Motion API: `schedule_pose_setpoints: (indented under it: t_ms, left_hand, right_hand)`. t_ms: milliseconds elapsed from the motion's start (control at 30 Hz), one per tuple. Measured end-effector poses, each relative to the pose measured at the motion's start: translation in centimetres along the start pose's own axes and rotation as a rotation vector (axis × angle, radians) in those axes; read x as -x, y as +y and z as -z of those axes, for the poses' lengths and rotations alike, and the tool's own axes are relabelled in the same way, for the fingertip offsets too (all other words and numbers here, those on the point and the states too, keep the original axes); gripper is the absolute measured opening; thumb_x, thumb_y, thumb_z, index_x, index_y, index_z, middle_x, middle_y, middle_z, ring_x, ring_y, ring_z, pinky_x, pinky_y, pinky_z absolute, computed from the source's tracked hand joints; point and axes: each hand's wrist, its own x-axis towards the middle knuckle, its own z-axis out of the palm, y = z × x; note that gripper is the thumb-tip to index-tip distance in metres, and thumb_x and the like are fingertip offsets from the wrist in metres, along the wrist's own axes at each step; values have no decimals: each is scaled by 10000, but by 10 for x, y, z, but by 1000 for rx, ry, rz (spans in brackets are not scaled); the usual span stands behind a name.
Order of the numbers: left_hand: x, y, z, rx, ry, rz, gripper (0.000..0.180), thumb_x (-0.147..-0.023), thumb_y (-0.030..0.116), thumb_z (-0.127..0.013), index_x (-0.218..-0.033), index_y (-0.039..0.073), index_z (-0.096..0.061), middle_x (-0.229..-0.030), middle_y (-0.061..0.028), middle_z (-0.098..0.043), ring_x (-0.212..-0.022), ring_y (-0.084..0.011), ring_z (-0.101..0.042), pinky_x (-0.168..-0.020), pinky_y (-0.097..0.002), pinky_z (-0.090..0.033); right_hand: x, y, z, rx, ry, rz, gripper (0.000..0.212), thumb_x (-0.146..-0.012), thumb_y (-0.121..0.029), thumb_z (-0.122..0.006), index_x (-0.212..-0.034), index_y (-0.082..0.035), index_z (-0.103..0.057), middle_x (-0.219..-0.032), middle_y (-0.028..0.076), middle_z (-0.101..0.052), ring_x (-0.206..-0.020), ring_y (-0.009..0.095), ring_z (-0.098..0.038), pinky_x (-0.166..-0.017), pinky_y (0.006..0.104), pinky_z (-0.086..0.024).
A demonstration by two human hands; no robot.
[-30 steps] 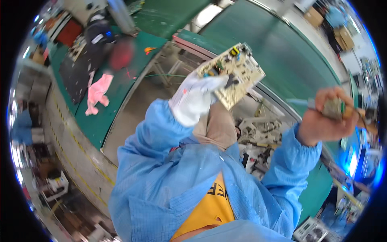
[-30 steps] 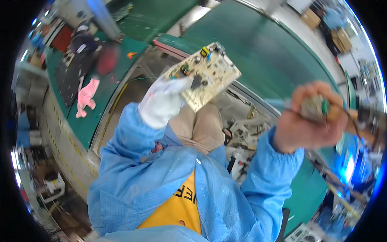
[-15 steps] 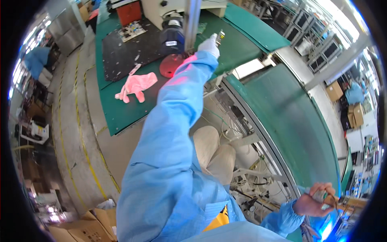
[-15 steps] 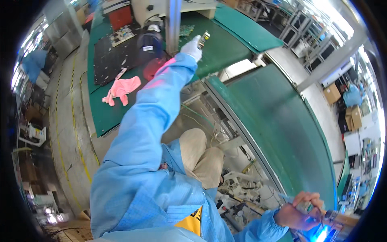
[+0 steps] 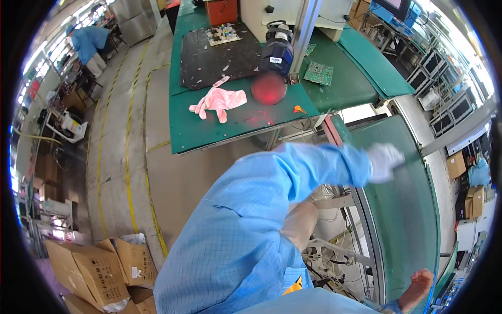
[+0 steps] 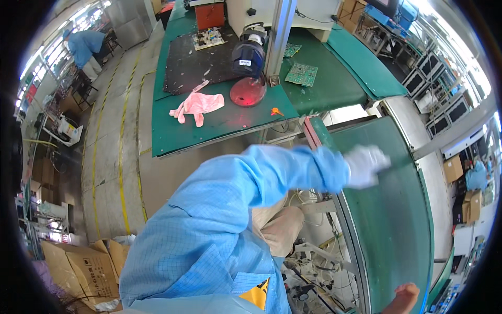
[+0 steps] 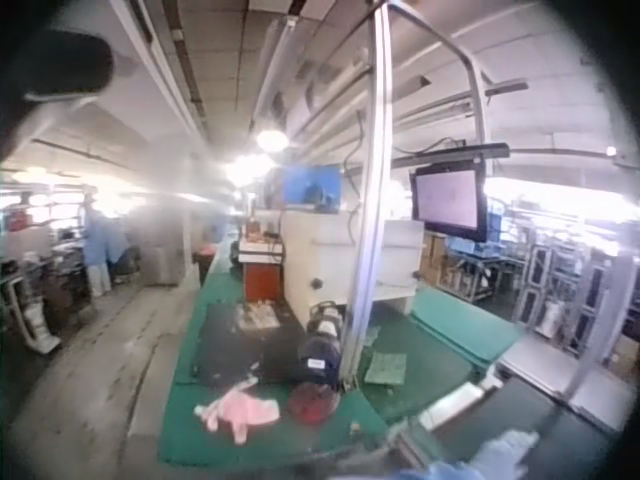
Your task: Assembling printed circuit boards using an overhead power screwdriver at a factory workstation.
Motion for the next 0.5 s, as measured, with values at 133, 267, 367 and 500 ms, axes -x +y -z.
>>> schedule_pose_setpoints:
  t_ms: [133,267,367,500]
  left_hand:
    - [31,63,-49,-68,-134,-175,603,-762,469,-609,-1206,71,-514,-1022,-97,-564,-1023,-264,-512,-821,-383,-462]
    - [34,70,-51,-119,-176,-177,619,-819,518,-539,-1240,66,-502,-1061,-92,-562,-1062,-251,-494,-854,-363,-445]
    - [31,74,-50,-145,-246,-135,615,-823,526,-527,-1222,59,-516,-1053,-91,-562,-1051,-248,-498,-841,-352,-448]
    - [31,76,-50,-152,-265,-134,604,-829,524,-521,-1205,52,-529,-1035,-89,-564,-1028,-246,-506,-824,-346,-450]
  right_hand:
    - [-67,87,141,775,158,-187,191,-860,-249,-550,-846,-60,-525,-737,18,-503,-663,122,-482,-594,229,-366]
    - [-47,172,332,1635,65,-185,215,-882,-290,-528,-917,-87,-589,-781,104,-621,-717,194,-578,-672,305,-438]
    - [-12,123,322,1822,-475,919,422,-757,-260,-656,-1065,21,-591,-884,135,-567,-807,274,-543,-702,405,-485]
    - [-4,191,447,1353,-124,19,661,-703,-319,-707,-1256,-37,-481,-1235,165,-496,-1103,309,-464,-930,455,-397]
